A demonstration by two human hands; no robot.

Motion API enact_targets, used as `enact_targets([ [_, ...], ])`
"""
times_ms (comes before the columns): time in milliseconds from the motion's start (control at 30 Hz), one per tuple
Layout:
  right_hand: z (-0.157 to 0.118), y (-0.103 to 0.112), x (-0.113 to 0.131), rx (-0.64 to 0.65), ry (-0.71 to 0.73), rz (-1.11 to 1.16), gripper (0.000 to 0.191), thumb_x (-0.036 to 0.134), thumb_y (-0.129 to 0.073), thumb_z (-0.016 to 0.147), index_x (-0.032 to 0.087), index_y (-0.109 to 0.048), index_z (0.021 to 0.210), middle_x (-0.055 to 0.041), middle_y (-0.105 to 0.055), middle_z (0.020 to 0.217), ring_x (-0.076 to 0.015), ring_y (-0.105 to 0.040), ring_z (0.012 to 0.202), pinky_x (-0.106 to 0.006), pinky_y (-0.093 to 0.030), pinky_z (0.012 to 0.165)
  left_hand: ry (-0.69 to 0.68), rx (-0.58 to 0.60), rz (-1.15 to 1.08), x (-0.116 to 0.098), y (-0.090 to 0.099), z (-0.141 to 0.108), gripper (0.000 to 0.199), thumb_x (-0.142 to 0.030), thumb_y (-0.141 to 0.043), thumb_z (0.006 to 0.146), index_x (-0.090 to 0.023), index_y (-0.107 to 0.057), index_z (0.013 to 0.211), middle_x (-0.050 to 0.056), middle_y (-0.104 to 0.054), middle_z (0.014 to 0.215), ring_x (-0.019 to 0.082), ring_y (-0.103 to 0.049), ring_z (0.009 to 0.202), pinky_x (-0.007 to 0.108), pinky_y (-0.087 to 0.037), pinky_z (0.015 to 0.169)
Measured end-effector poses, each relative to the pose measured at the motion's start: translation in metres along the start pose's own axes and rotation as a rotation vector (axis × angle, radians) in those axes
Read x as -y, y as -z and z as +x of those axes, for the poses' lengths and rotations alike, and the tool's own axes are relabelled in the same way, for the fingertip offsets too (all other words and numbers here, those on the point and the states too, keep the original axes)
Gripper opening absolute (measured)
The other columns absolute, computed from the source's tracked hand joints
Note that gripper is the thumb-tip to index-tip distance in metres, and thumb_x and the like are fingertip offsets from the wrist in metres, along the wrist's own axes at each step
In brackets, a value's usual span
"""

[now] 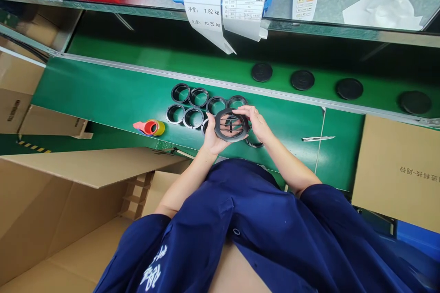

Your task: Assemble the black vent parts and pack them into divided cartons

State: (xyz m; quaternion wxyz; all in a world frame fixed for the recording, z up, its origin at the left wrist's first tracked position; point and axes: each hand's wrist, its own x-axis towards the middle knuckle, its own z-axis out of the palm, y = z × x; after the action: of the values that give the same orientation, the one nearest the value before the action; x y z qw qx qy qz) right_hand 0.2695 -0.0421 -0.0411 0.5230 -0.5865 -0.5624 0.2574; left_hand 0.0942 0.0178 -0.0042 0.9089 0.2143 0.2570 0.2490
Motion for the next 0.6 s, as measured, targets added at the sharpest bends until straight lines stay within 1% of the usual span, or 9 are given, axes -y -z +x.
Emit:
enact_targets([
  [33,-0.004,-0.002,-0.001,0.027,0.038,-0.064,0.074,0.069,-0.013,0.105,0.032,-0.070,0.135,-0.0050,-0.055,0.143,-0.0256,-0.046,0.139,-0.048,-0.035,0.120,0.001,-0.014,0.001,0.000,0.003,0.001,0.088,-0.082,-0.031,0.092,-0.012,-0.060,0.137,0.023,-0.067,0.130,0.044,-0.056,0.133,0.071,-0.045,0.106],
  [100,-0.015,-0.008,-0.004,0.157,0.178,-0.219,0.066,0.073,-0.035,0.101,0.031,-0.061,0.145,-0.0071,-0.048,0.154,-0.0306,-0.036,0.146,-0.055,-0.028,0.124,0.016,-0.068,0.005,0.002,0.010,0.004,0.083,-0.079,-0.031,0.095,-0.014,-0.061,0.137,0.020,-0.068,0.131,0.041,-0.058,0.132,0.063,-0.047,0.108],
  [167,-0.028,-0.015,-0.007,0.303,0.299,-0.353,0.078,0.074,-0.056,0.093,0.023,-0.053,0.151,-0.0134,-0.038,0.162,-0.0357,-0.027,0.151,-0.060,-0.021,0.125,0.059,-0.134,0.023,0.010,0.018,0.007,0.077,-0.075,-0.033,0.097,-0.015,-0.061,0.137,0.018,-0.069,0.132,0.037,-0.060,0.130,0.056,-0.049,0.110],
  [200,-0.034,-0.019,-0.008,0.348,0.310,-0.396,0.087,0.074,-0.062,0.089,0.018,-0.048,0.155,-0.0173,-0.033,0.164,-0.0377,-0.023,0.152,-0.061,-0.020,0.125,0.088,-0.155,0.037,0.015,0.022,0.009,0.074,-0.073,-0.035,0.098,-0.016,-0.061,0.138,0.017,-0.069,0.132,0.036,-0.060,0.130,0.053,-0.050,0.111],
  [267,-0.045,-0.025,-0.013,0.365,0.234,-0.449,0.106,0.074,-0.070,0.083,0.015,-0.033,0.162,-0.0217,-0.023,0.166,-0.0405,-0.019,0.153,-0.062,-0.022,0.124,0.145,-0.157,0.067,0.029,0.027,0.013,0.071,-0.070,-0.042,0.098,-0.016,-0.061,0.140,0.016,-0.068,0.133,0.035,-0.060,0.130,0.049,-0.049,0.113],
  [367,-0.056,-0.026,-0.025,0.344,0.070,-0.492,0.119,0.071,-0.079,0.075,0.024,-0.020,0.167,-0.0201,-0.026,0.163,-0.0419,-0.030,0.145,-0.061,-0.035,0.116,0.253,-0.150,0.117,0.043,0.033,0.018,0.076,-0.073,-0.049,0.093,-0.017,-0.058,0.143,0.019,-0.064,0.139,0.037,-0.056,0.135,0.052,-0.047,0.113],
  [433,-0.061,-0.023,-0.040,0.262,-0.056,-0.582,0.117,0.065,-0.083,0.072,0.027,-0.024,0.166,-0.0202,-0.030,0.159,-0.0434,-0.035,0.139,-0.060,-0.038,0.111,0.318,-0.232,0.187,0.042,0.038,0.022,0.077,-0.075,-0.052,0.090,-0.022,-0.055,0.145,0.021,-0.058,0.144,0.039,-0.051,0.139,0.059,-0.045,0.112],
  [500,-0.065,-0.018,-0.061,0.163,-0.176,-0.707,0.114,0.057,-0.086,0.071,0.024,-0.030,0.165,-0.0229,-0.030,0.158,-0.0470,-0.034,0.138,-0.063,-0.034,0.111,0.312,-0.358,0.285,0.035,0.047,0.024,0.072,-0.071,-0.055,0.091,-0.025,-0.053,0.146,0.021,-0.053,0.149,0.039,-0.047,0.143,0.064,-0.041,0.113],
  [600,-0.068,-0.015,-0.087,0.151,-0.224,-0.818,0.109,0.051,-0.087,0.073,0.019,-0.035,0.163,-0.0250,-0.027,0.161,-0.0489,-0.029,0.143,-0.065,-0.021,0.118,0.245,-0.426,0.352,0.021,0.064,0.023,0.061,-0.064,-0.055,0.095,-0.020,-0.060,0.137,0.023,-0.052,0.150,0.036,-0.048,0.142,0.060,-0.038,0.117],
])
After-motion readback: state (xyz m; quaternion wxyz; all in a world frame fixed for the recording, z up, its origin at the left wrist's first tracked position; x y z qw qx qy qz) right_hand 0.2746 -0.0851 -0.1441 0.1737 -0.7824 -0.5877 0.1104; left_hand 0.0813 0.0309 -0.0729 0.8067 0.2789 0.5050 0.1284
